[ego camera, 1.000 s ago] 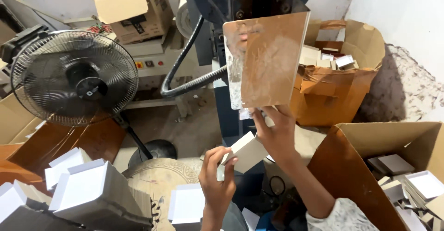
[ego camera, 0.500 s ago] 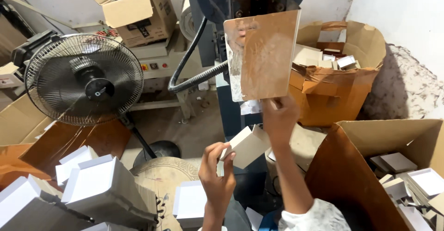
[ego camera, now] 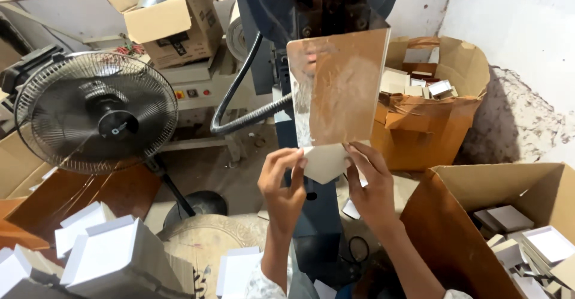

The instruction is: Manually folding and gluing or pressing edges of small white paper boxes using a machine fixture.

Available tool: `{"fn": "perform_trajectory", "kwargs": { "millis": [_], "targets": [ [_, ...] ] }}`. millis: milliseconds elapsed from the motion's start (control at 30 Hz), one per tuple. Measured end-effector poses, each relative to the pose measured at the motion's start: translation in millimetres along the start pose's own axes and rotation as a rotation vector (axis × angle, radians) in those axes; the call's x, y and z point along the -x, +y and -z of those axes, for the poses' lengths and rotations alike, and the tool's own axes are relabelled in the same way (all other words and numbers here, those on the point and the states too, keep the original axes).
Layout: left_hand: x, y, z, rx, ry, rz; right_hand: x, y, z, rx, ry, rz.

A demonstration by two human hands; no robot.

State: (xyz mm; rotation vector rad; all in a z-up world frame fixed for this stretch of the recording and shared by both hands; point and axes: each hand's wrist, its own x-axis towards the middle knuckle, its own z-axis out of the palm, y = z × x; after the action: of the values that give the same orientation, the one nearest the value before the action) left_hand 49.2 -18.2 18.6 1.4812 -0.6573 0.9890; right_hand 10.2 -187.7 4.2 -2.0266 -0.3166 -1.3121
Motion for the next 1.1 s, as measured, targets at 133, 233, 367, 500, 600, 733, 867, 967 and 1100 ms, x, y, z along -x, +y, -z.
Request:
{"fn": "perform_trajectory", "kwargs": {
  "millis": [133,233,367,500,600,733,867,967,1100],
  "targets": [
    [-5.1,-7.3,4.4,0.064,-0.088,0.095,5.2,21.7,-13.8,-0.060,0.002,-0.065],
    [-6.8,-9.6,5.8,0.067,-0.107,0.112,-1.5,12.0,-8.5,-0.100,-0.039,-0.156],
    [-2.1,-3.9,1.5,0.029,-0.103,0.093,-5.3,11.7,-3.8,-0.113,-0.079,-0.197],
    [-1.6,28.3,-2.1,-0.398,-0.047,-0.324,-10.0,8.3,13.9,-0.214,-0.139,-0.238],
    [-8.3,36.3,-3.1,-0.458,-0.111,-0.525,-20.9,-13.7,30.2,-0.150,-0.158,-0.149],
    [2.8,17.2,-5.9,-0.147,0.000,-0.059,-32.3,-38.9,23.6,0.188,0.066,0.154],
    [-1.2,-1.2,-0.4,-0.112,-0.030,-0.046,-10.2,3.5,-1.7,0.188,0.068,0.192],
    [0.7,-0.4,4.2,-0.068,-0.067,0.001,-1.9,10.3,-3.8,0.011,-0.038,-0.010],
    [-0.7,-0.3,-1.9,-0.137,-0.058,0.001,-5.9,16.8,-3.0,-0.171,-0.100,-0.204]
  ]
}}
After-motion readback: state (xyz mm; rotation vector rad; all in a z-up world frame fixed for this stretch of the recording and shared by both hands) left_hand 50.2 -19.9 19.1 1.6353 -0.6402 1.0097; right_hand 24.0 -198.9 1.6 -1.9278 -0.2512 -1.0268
